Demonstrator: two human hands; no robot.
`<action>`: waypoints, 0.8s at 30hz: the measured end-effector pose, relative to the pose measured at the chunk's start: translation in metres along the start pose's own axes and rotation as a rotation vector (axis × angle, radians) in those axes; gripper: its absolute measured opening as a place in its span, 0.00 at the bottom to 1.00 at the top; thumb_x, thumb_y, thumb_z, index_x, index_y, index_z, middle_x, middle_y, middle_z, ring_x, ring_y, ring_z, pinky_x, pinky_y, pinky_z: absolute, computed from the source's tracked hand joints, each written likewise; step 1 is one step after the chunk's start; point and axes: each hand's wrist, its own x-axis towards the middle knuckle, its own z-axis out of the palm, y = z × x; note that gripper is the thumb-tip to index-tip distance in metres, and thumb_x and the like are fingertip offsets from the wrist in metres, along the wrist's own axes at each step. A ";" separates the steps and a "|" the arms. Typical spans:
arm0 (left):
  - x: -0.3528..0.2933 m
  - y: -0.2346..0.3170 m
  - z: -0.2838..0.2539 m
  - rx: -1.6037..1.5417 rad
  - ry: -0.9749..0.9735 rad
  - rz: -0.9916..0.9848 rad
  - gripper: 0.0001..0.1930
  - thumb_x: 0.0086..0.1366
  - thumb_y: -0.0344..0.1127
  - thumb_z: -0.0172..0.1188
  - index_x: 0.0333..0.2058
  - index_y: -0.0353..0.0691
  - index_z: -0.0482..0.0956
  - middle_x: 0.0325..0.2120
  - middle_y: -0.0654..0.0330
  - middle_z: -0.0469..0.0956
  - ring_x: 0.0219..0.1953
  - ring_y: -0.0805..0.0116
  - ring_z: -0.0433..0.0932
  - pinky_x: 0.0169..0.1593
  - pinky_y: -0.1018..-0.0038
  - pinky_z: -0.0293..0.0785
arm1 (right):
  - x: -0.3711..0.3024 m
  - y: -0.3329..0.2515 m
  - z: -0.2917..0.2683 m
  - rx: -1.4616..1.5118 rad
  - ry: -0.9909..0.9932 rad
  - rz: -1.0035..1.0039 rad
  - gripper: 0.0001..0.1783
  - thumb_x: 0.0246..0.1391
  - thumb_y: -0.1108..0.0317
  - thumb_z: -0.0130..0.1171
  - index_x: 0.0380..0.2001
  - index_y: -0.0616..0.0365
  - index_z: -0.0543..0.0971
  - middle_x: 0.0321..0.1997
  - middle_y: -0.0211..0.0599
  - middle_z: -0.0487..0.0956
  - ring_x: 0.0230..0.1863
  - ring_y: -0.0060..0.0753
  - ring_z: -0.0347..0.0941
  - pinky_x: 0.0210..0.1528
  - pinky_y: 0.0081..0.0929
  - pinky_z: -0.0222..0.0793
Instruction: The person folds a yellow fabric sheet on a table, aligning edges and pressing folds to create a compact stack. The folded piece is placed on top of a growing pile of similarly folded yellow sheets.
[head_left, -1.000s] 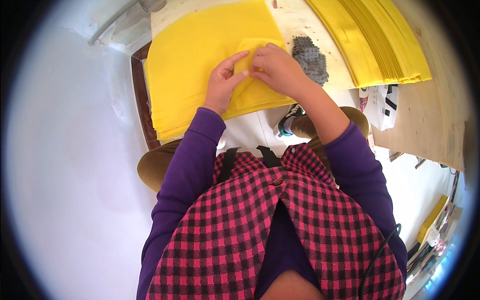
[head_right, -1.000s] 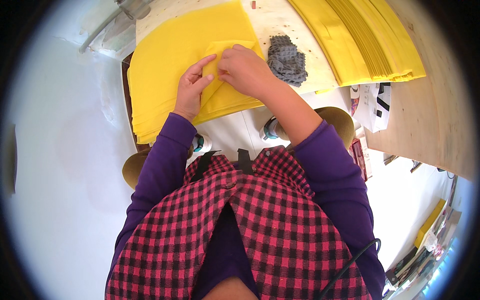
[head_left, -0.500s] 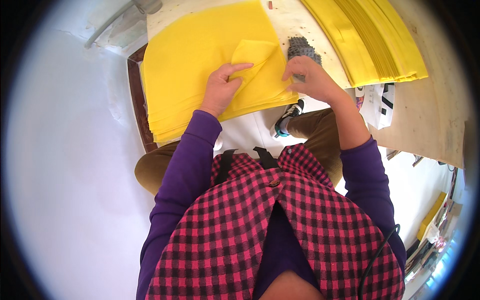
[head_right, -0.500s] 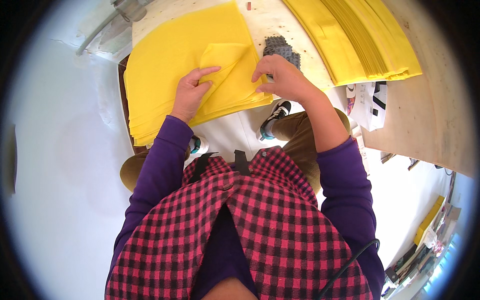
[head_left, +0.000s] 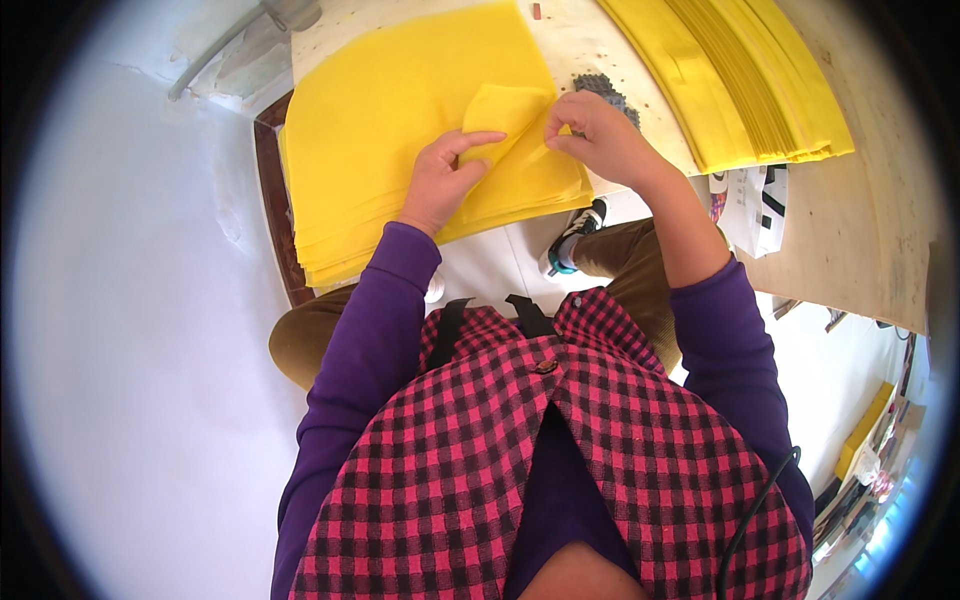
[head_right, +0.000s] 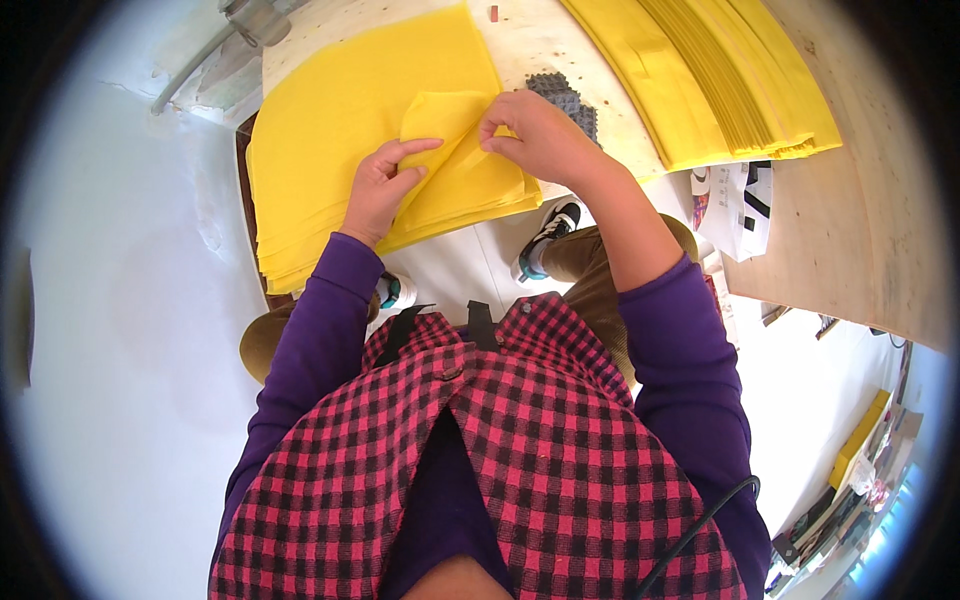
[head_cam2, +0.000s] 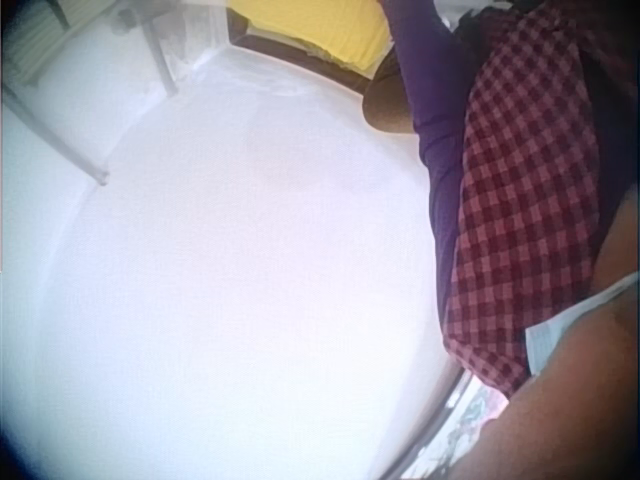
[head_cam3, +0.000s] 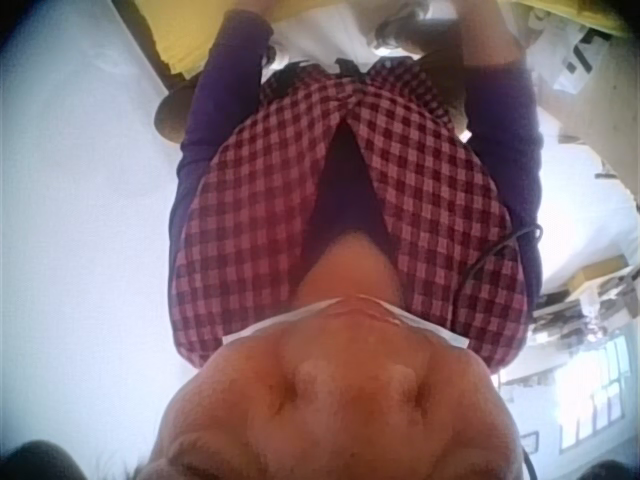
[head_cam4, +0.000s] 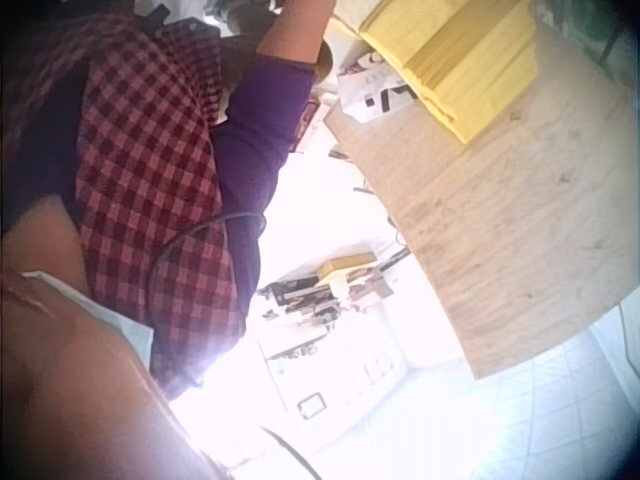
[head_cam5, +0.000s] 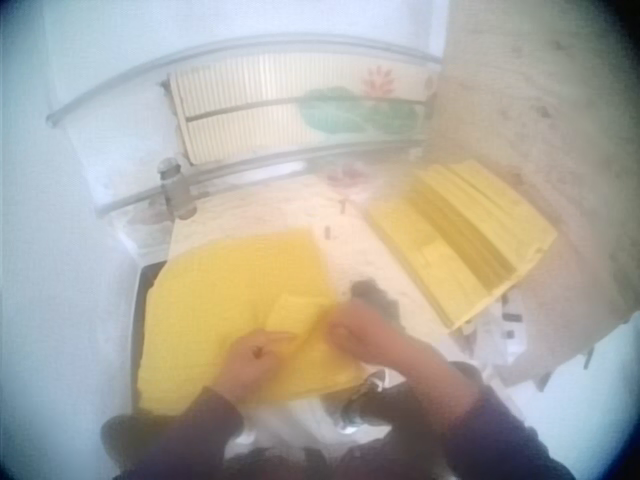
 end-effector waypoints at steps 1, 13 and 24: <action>0.000 0.001 0.000 0.006 -0.005 -0.002 0.18 0.58 0.24 0.58 0.48 0.39 0.81 0.34 0.67 0.72 0.36 0.78 0.68 0.41 0.82 0.63 | 0.005 -0.001 0.001 -0.005 0.020 -0.030 0.05 0.51 0.71 0.61 0.29 0.58 0.74 0.34 0.35 0.74 0.42 0.40 0.69 0.45 0.32 0.66; 0.000 -0.003 0.004 -0.102 0.029 -0.063 0.23 0.61 0.23 0.58 0.57 0.35 0.72 0.52 0.60 0.74 0.51 0.75 0.72 0.55 0.79 0.68 | 0.006 -0.009 0.002 0.092 0.080 0.175 0.06 0.47 0.74 0.63 0.31 0.58 0.78 0.35 0.34 0.75 0.43 0.38 0.70 0.46 0.33 0.67; 0.000 0.003 0.010 -0.042 0.107 0.167 0.28 0.59 0.23 0.53 0.61 0.42 0.69 0.55 0.54 0.73 0.58 0.66 0.70 0.61 0.74 0.62 | -0.033 0.010 0.008 0.074 -0.110 0.037 0.04 0.48 0.72 0.63 0.29 0.59 0.79 0.35 0.37 0.75 0.44 0.43 0.70 0.47 0.33 0.68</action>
